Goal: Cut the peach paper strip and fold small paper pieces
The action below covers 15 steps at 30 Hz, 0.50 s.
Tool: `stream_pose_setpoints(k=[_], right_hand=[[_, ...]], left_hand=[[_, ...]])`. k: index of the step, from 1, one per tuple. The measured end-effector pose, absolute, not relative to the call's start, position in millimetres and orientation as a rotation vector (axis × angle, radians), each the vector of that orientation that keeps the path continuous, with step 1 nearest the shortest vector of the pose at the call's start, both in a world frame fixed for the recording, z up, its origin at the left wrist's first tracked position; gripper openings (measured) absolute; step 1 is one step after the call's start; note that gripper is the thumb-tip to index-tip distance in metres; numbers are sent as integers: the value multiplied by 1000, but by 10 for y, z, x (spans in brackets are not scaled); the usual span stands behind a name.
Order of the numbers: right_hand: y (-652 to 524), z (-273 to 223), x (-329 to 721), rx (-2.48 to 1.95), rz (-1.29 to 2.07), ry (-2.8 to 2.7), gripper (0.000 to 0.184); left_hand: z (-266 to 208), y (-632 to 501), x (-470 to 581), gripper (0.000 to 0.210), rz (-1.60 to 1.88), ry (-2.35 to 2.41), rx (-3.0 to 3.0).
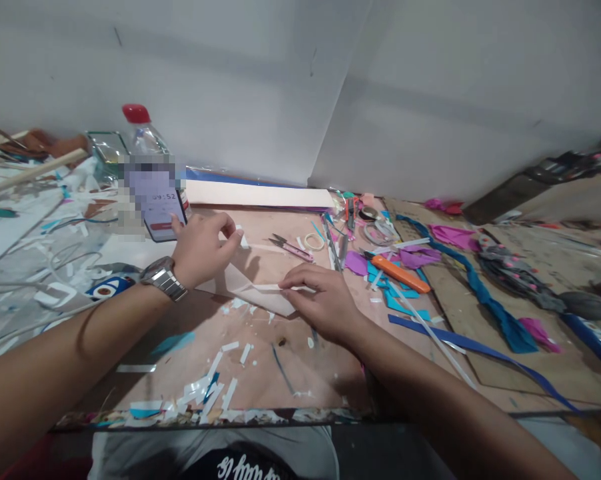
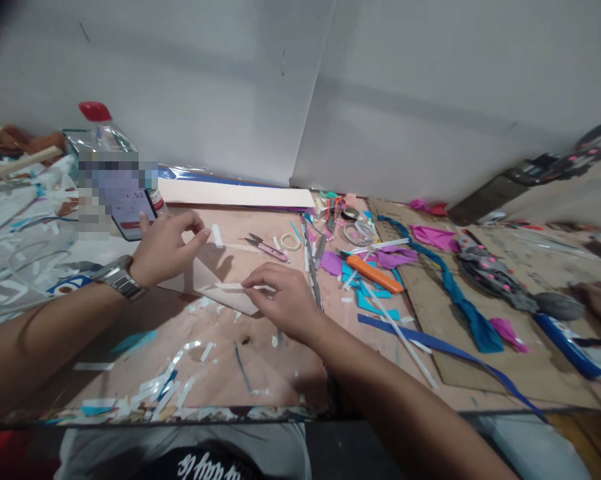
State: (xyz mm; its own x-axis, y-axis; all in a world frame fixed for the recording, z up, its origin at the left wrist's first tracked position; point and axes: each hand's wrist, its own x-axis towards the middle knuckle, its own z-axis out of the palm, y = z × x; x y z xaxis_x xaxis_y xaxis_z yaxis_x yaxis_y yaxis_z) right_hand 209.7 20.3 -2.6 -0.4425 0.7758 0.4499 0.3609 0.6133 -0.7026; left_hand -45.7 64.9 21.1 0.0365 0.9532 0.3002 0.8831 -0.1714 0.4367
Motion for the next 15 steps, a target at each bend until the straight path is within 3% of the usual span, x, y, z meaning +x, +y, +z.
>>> stream_pose_setpoints(k=[8, 15], right_hand=[[199, 2, 2085, -920, 667, -2041, 11], [204, -2, 2091, -942, 639, -2049, 10]], left_hand=[[184, 580, -435, 30, 894, 1816, 2266], [-7, 346, -251, 35, 819, 1090, 2336]])
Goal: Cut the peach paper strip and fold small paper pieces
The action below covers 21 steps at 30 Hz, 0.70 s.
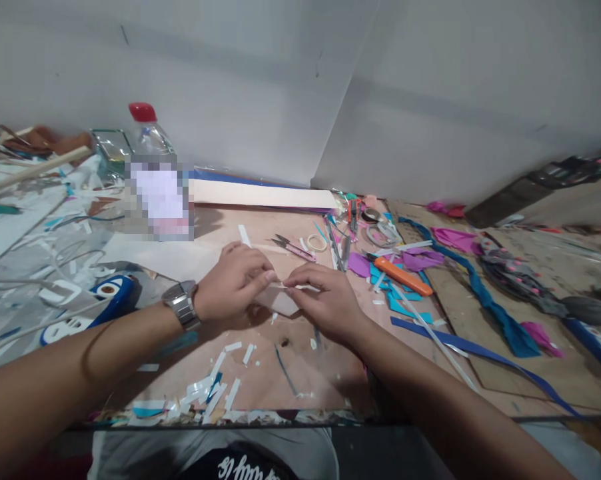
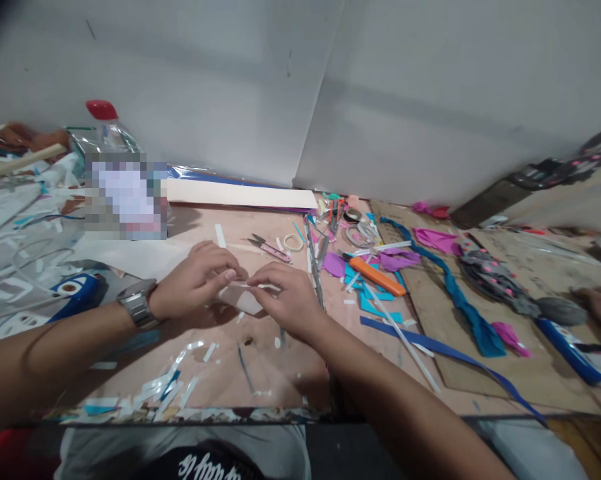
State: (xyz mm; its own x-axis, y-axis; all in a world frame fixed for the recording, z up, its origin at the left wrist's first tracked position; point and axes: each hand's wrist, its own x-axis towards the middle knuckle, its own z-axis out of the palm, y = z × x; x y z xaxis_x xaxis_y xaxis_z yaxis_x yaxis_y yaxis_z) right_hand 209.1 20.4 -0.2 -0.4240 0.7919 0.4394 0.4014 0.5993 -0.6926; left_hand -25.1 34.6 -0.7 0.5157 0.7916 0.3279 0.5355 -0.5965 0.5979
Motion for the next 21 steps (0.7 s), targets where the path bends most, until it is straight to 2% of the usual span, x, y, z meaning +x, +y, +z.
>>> stream_pose_setpoints(k=[10, 15, 21], right_hand=[[222, -46, 2095, -885, 614, -2086, 8], [230, -57, 2100, -860, 633, -2111, 13], [222, -57, 2094, -848, 636, -2108, 12]], left_hand=[[-171, 238, -158, 27, 784, 981, 2432], [-173, 239, -143, 14, 770, 987, 2450], [-138, 234, -142, 21, 787, 905, 2374]])
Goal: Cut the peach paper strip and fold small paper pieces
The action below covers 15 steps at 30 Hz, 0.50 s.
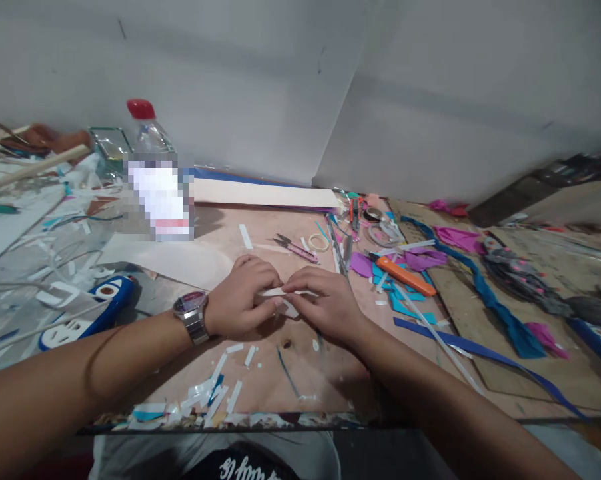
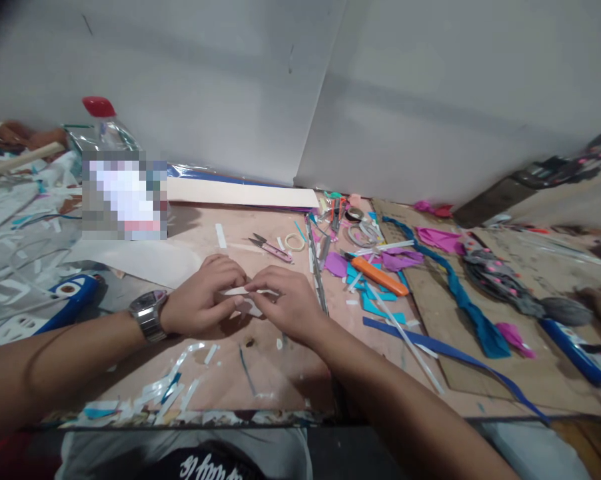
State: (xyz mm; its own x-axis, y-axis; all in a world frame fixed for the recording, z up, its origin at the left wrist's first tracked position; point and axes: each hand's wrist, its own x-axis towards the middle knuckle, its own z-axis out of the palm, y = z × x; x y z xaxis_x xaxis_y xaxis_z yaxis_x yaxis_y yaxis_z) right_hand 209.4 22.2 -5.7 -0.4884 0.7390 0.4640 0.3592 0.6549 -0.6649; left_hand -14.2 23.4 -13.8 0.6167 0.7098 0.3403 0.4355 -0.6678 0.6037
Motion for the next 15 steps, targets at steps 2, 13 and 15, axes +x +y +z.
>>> stream_pose_setpoints(k=[2, 13, 15], right_hand=[[217, -57, 2094, -839, 642, -2110, 13], [227, -65, 2113, -802, 624, -2140, 20], [225, -64, 2114, -810, 623, -2150, 21]], left_hand=[[-130, 230, -139, 21, 801, 897, 2348], [-136, 228, -150, 24, 816, 899, 2331], [-142, 232, -148, 23, 821, 908, 2335]])
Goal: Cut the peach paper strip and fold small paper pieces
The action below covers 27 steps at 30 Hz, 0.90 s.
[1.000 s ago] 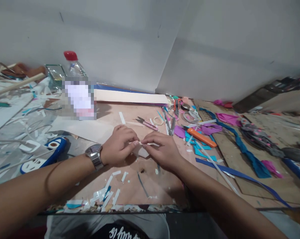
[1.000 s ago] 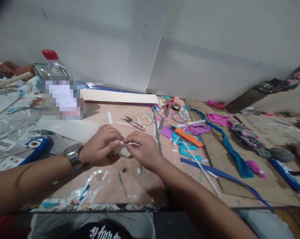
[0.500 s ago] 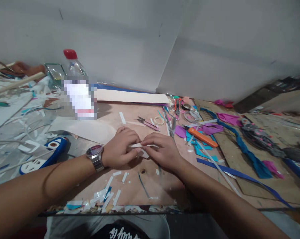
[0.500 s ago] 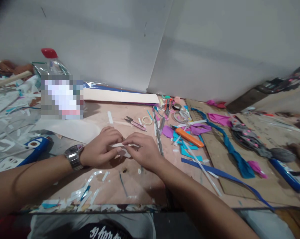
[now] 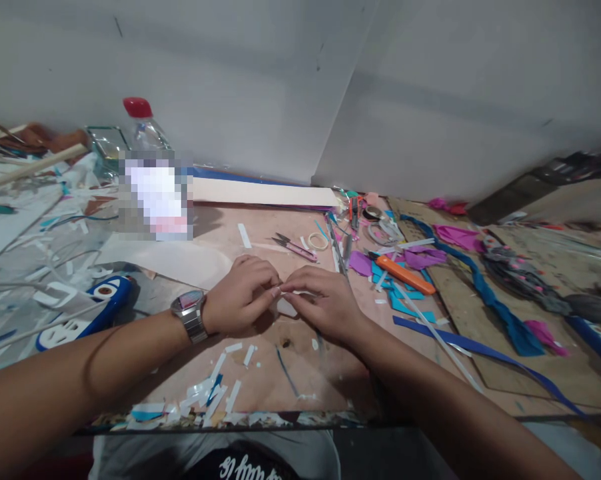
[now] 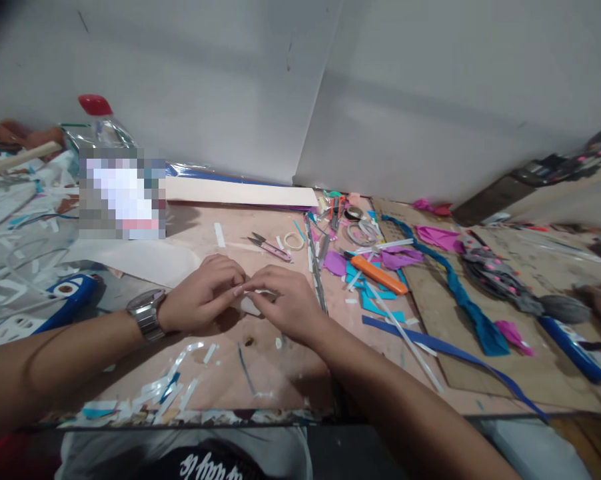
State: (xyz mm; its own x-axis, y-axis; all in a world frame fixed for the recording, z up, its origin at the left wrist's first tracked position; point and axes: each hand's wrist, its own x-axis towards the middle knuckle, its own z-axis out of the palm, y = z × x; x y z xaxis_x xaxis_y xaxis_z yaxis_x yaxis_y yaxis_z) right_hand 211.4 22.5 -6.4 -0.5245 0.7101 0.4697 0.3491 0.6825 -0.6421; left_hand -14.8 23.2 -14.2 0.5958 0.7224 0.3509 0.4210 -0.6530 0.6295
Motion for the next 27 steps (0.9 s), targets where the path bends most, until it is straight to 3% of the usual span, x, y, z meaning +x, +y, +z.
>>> stream_pose_setpoints(k=[18, 27], right_hand=[[206, 8, 2102, -807, 582, -2188, 8], [222, -44, 2132, -788, 576, -2155, 18]], left_hand=[[-129, 230, -145, 19, 780, 858, 2336], [-169, 245, -157, 12, 744, 856, 2354]])
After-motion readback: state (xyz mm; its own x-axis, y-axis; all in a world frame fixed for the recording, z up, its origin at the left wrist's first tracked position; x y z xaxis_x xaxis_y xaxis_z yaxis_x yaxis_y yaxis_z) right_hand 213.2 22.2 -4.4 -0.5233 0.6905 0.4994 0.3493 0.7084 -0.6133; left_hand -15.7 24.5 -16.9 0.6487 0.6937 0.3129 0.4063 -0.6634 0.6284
